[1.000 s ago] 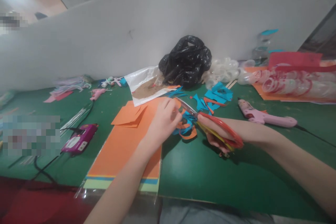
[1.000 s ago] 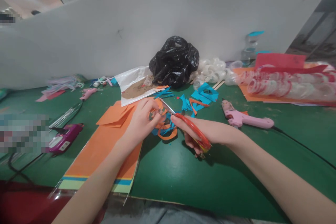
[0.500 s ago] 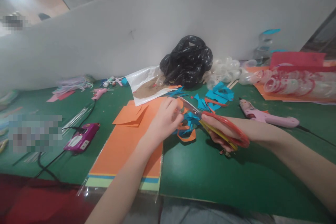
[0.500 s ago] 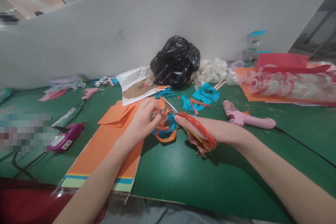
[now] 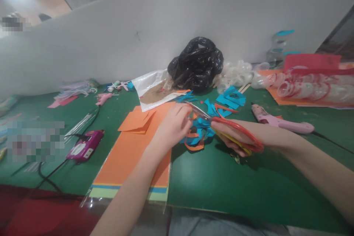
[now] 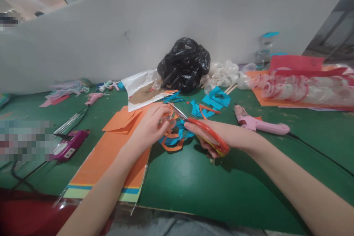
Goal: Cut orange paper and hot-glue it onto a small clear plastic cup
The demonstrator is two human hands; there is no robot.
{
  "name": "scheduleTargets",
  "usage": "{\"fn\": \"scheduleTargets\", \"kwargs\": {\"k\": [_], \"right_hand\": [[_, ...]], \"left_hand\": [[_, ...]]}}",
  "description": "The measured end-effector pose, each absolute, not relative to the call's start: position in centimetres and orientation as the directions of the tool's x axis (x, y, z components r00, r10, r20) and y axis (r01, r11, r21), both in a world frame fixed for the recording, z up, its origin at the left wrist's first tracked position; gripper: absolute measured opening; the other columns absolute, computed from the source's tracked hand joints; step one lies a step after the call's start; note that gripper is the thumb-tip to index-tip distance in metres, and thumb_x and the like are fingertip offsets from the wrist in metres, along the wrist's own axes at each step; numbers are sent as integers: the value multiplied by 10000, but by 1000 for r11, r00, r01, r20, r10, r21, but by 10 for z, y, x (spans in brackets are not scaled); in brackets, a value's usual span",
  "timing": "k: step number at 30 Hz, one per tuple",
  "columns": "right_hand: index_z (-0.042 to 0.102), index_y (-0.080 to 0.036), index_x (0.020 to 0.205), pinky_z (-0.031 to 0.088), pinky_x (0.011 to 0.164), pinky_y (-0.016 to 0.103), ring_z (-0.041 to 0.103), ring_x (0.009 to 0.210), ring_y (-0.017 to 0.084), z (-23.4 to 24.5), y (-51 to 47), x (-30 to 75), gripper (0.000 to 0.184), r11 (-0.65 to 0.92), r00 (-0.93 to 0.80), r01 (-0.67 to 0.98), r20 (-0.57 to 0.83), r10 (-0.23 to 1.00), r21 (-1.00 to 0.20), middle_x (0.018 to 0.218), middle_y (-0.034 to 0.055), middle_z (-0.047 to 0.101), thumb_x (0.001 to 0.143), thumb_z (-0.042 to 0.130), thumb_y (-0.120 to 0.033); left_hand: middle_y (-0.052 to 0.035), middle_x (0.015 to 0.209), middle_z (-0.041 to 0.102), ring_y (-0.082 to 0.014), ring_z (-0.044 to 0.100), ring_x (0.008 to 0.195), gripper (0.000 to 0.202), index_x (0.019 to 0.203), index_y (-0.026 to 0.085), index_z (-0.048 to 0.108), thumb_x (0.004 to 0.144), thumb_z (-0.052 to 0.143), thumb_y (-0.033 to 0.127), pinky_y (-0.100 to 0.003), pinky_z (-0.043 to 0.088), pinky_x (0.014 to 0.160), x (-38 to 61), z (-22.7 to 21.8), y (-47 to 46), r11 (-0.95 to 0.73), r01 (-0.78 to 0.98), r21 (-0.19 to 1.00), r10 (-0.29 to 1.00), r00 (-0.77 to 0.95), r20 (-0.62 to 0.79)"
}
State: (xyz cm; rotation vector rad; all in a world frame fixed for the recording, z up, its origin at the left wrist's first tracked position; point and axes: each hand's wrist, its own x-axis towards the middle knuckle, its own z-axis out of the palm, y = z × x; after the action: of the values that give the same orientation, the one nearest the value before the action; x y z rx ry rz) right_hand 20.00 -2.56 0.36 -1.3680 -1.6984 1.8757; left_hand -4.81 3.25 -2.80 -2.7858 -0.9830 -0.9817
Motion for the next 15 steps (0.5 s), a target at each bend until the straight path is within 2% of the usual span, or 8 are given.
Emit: {"fn": "scheduleTargets", "kwargs": {"k": [2, 7, 10, 13, 15], "right_hand": [[502, -254, 843, 477, 458, 286, 500, 422, 142, 1, -24, 200, 388, -284, -517, 372, -451, 728, -884, 551, -66, 495, 834, 686, -595], [493, -255, 856, 433, 433, 274, 473, 371, 128, -1, -21, 199, 332, -295, -501, 371, -457, 735, -881, 505, -85, 498, 841, 665, -539], [497, -259, 819, 399, 402, 273, 446, 336, 127, 0, -21, 197, 303, -247, -504, 385, -427, 751, -889, 474, -94, 484, 839, 640, -525], [482, -260, 766, 452, 408, 299, 462, 322, 139, 2, -23, 196, 325, -222, -526, 378, -406, 747, -899, 447, -87, 479, 846, 627, -540], [524, -260, 838, 490, 417, 319, 496, 321, 164, 3, -25, 195, 312, -237, -529, 365, -411, 743, -900, 443, -82, 494, 847, 636, -551]], "left_hand": [[-88, 1114, 689, -220, 642, 1050, 199, 997, 203, 540, 884, 527, 38, -378, 546, 908, -49, -28, 33, -799, 579, 162, 553, 602, 576], [-94, 1074, 697, -216, 646, 997, 199, 954, 198, 523, 867, 527, 19, -354, 553, 847, -49, -27, 33, -811, 569, 135, 528, 612, 588], [-96, 1078, 693, -213, 654, 998, 204, 940, 205, 514, 877, 481, 13, -356, 556, 844, -49, -26, 33, -810, 571, 132, 530, 616, 583], [-98, 1080, 693, -212, 659, 1005, 236, 939, 202, 515, 864, 443, -10, -357, 558, 854, -49, -26, 33, -807, 573, 140, 536, 613, 580], [-102, 1081, 691, -212, 661, 1007, 241, 949, 197, 520, 861, 444, -13, -357, 562, 859, -49, -26, 33, -809, 569, 146, 536, 613, 581]]}}
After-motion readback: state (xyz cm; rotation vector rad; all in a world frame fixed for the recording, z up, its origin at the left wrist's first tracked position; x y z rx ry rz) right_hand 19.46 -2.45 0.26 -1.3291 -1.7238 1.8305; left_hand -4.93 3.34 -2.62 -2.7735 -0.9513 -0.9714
